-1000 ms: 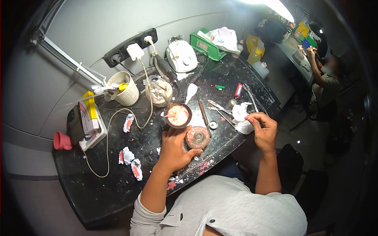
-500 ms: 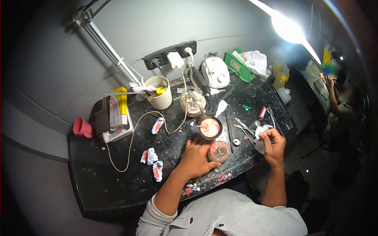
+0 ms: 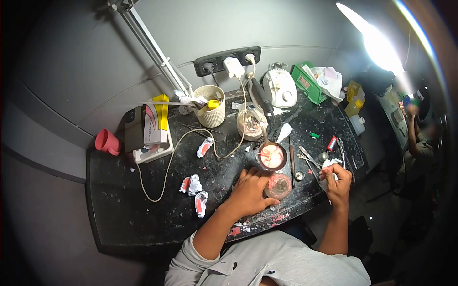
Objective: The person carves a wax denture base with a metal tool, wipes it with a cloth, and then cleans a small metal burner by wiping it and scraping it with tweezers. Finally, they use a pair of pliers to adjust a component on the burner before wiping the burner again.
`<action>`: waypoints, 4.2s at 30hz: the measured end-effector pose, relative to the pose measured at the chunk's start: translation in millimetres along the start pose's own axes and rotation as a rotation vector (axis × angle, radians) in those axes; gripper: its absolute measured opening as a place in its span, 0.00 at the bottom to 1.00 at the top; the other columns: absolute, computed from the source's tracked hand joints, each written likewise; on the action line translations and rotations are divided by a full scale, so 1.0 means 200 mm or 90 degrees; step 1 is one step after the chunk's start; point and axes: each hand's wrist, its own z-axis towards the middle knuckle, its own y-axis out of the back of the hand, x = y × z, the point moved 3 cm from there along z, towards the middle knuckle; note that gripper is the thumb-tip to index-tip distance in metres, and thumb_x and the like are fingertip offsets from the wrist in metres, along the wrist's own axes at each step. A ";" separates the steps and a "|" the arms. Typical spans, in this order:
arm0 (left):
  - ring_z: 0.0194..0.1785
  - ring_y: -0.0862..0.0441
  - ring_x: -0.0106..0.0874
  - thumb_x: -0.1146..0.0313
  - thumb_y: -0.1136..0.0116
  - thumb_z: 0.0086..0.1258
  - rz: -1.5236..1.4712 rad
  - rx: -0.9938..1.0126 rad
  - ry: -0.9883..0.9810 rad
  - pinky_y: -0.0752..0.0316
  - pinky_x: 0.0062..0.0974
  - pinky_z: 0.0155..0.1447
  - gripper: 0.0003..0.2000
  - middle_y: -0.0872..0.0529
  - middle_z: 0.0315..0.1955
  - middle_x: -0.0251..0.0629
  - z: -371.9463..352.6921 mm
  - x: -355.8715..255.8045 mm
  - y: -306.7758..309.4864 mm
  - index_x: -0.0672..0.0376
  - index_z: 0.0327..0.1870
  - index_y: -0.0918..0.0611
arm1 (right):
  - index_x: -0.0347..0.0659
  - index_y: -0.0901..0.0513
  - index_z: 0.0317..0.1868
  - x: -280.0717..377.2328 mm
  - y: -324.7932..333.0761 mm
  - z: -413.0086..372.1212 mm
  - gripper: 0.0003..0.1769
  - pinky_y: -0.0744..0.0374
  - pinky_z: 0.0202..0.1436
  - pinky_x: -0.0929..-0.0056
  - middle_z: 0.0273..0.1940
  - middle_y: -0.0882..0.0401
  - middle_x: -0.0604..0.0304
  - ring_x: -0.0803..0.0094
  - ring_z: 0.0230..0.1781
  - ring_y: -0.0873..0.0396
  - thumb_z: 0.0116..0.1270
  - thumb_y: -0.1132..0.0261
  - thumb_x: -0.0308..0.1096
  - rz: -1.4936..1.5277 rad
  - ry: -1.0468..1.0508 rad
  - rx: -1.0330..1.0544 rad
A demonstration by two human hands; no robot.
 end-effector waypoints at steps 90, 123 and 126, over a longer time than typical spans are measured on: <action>0.28 0.27 0.27 0.59 0.47 0.79 -0.767 -0.647 -0.113 0.36 0.25 0.37 0.16 0.11 0.40 0.51 -0.36 0.51 0.70 0.64 0.42 0.16 | 0.37 0.14 0.50 0.92 -0.41 0.66 0.13 0.15 0.53 0.51 0.47 0.13 0.48 0.44 0.49 0.13 0.71 0.27 0.35 -0.166 0.510 0.296; 0.26 0.25 0.21 0.59 0.44 0.78 -0.735 -0.703 0.048 0.36 0.21 0.33 0.14 0.09 0.32 0.42 -0.31 0.44 0.68 0.59 0.35 0.16 | 0.28 0.12 0.30 1.03 -0.99 0.73 0.10 0.11 0.45 0.52 0.32 0.12 0.37 0.43 0.39 0.09 0.54 0.35 0.28 -0.509 0.327 0.506; 0.26 0.26 0.21 0.58 0.44 0.78 -0.634 -0.700 0.066 0.36 0.22 0.34 0.14 0.09 0.31 0.41 -0.31 0.42 0.66 0.59 0.36 0.16 | 0.30 0.12 0.30 1.00 -0.80 0.69 0.10 0.13 0.42 0.51 0.30 0.13 0.39 0.42 0.36 0.10 0.58 0.31 0.32 -0.426 0.293 0.484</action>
